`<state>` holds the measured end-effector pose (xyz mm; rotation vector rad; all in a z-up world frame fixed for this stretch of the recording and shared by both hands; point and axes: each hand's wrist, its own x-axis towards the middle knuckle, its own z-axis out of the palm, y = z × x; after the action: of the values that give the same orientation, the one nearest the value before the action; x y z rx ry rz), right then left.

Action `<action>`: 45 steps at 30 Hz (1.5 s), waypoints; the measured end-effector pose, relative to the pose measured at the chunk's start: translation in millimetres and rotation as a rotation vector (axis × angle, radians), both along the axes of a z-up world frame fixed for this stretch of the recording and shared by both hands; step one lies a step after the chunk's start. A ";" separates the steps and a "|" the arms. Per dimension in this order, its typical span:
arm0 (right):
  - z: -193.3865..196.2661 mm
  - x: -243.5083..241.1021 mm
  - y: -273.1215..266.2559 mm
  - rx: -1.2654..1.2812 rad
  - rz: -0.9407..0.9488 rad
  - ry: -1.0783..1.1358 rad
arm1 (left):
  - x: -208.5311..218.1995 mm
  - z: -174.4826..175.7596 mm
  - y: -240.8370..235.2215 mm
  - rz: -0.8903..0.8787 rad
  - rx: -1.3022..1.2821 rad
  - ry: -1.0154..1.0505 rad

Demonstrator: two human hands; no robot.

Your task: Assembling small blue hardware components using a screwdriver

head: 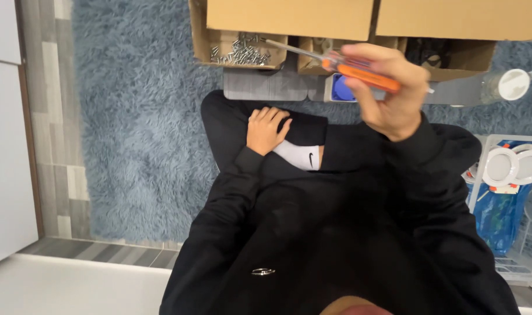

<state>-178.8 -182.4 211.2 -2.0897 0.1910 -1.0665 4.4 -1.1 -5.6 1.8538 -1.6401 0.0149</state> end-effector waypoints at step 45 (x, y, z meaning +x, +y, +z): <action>19.2 -14.9 7.4 0.257 -0.126 -0.176 | 57.5 170.9 -43.4 -0.021 -0.374 0.828</action>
<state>-193.8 -175.0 230.4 -1.7641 0.3567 -1.2252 61.9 -44.6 165.3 1.2901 -0.9868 -0.3788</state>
